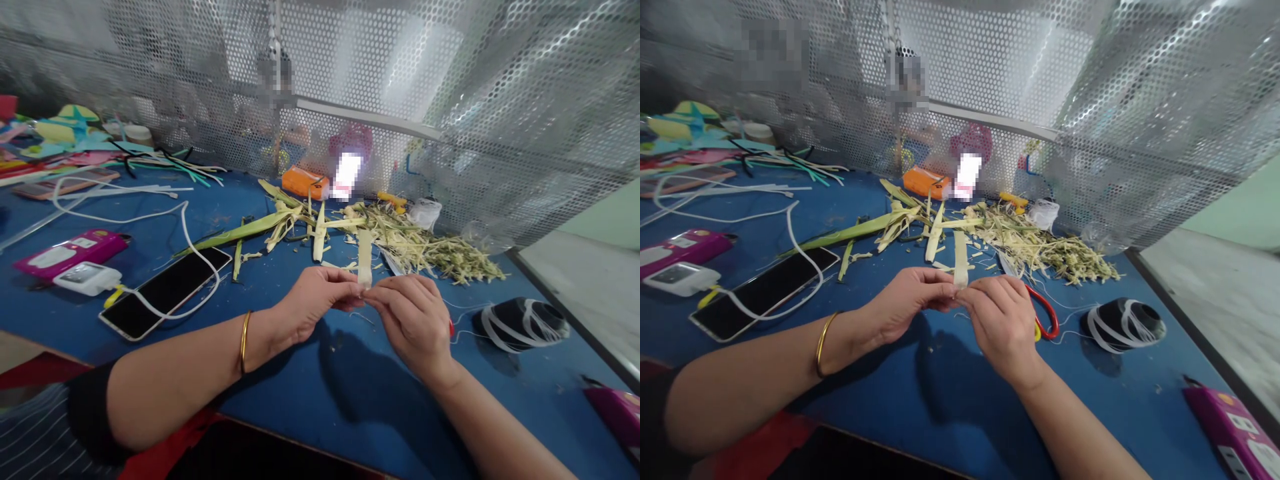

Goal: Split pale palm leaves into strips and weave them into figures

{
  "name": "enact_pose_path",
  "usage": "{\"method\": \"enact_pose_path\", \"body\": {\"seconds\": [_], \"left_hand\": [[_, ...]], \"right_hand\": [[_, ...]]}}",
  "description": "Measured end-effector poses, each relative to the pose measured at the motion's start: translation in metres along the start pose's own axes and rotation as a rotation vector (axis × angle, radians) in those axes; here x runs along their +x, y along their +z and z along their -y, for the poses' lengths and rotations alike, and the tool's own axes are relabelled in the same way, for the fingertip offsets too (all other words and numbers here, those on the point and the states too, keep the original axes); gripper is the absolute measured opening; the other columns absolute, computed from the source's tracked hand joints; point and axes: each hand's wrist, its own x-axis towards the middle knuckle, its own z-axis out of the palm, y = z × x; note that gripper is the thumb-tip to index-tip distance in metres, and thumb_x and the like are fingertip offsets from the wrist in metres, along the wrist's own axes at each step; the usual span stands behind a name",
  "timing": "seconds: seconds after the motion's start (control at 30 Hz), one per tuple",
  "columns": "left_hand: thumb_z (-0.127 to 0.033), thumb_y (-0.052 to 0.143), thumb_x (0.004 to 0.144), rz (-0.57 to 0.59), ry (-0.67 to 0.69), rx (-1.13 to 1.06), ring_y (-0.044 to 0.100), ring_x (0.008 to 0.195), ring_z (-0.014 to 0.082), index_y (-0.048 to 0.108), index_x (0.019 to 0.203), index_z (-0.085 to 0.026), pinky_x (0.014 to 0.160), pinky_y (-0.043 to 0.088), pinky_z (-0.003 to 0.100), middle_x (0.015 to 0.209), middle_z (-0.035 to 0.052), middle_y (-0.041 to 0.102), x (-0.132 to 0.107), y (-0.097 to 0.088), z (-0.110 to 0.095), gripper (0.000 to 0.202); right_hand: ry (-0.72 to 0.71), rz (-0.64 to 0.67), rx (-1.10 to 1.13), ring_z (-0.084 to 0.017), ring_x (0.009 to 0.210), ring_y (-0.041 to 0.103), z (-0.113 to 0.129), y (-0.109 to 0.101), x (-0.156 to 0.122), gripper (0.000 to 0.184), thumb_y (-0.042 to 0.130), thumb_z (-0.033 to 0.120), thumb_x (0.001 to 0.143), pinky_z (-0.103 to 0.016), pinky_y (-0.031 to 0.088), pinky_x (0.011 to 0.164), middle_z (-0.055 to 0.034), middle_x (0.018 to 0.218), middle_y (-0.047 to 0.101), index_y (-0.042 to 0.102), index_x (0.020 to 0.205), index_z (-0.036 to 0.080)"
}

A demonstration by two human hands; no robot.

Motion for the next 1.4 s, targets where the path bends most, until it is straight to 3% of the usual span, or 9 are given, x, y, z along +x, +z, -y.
{"method": "enact_pose_path", "body": {"seconds": [0.13,0.27,0.67,0.97,1.2,1.4], "left_hand": [[-0.012,0.071,0.067,-0.065,0.111,0.070,0.056,0.057,0.0083,0.067,0.066,-0.014,0.065,0.049,0.025,0.059,-0.0022,0.062,-0.001,0.003,0.001,0.004],[-0.010,0.069,0.068,-0.044,0.145,0.120,0.057,0.058,0.0082,0.067,0.066,-0.014,0.065,0.049,0.024,0.060,-0.0020,0.063,-0.001,0.004,0.000,0.005],[-0.009,0.068,0.070,0.026,0.096,0.115,0.066,0.064,0.0116,0.068,0.069,-0.016,0.069,0.053,0.026,0.063,-0.0007,0.068,0.001,0.002,0.001,0.006],[-0.011,0.066,0.073,0.021,0.122,0.178,0.069,0.068,0.0139,0.062,0.086,-0.014,0.072,0.054,0.028,0.066,0.0010,0.070,-0.001,0.003,-0.002,0.013],[-0.017,0.073,0.068,0.035,0.184,0.316,0.069,0.076,0.0173,0.062,0.085,-0.015,0.075,0.054,0.031,0.075,0.0037,0.072,0.001,-0.001,0.004,0.020],[-0.012,0.071,0.069,-0.025,0.216,0.275,0.069,0.070,0.0149,0.061,0.084,-0.014,0.073,0.054,0.029,0.070,0.0013,0.070,0.002,0.000,0.003,0.018]], "right_hand": [[0.175,0.023,0.100,-0.017,0.077,0.063,0.001,0.003,0.000,0.012,0.058,0.019,0.090,-0.034,0.042,0.075,-0.0007,0.080,0.069,0.067,0.083,0.024],[0.305,0.054,0.158,-0.018,0.077,0.062,0.003,0.006,0.000,0.013,0.058,0.021,0.091,-0.034,0.041,0.074,-0.0001,0.079,0.068,0.062,0.078,0.023],[0.401,0.029,0.190,-0.019,0.078,0.059,0.005,0.006,0.001,0.010,0.057,0.021,0.089,-0.035,0.042,0.073,-0.0020,0.080,0.065,0.059,0.079,0.023],[0.757,-0.047,0.614,-0.014,0.068,0.057,0.005,0.013,-0.001,0.013,0.066,0.026,0.082,-0.028,0.046,0.064,0.0017,0.073,0.059,0.054,0.086,0.022],[0.830,-0.108,0.693,-0.013,0.063,0.060,0.009,0.013,0.001,0.017,0.071,0.026,0.077,-0.027,0.047,0.061,0.0034,0.069,0.061,0.055,0.082,0.022],[0.897,-0.018,0.856,-0.016,0.065,0.064,0.006,0.011,0.004,0.021,0.071,0.031,0.075,-0.031,0.051,0.065,0.0009,0.071,0.065,0.056,0.086,0.021]]}}
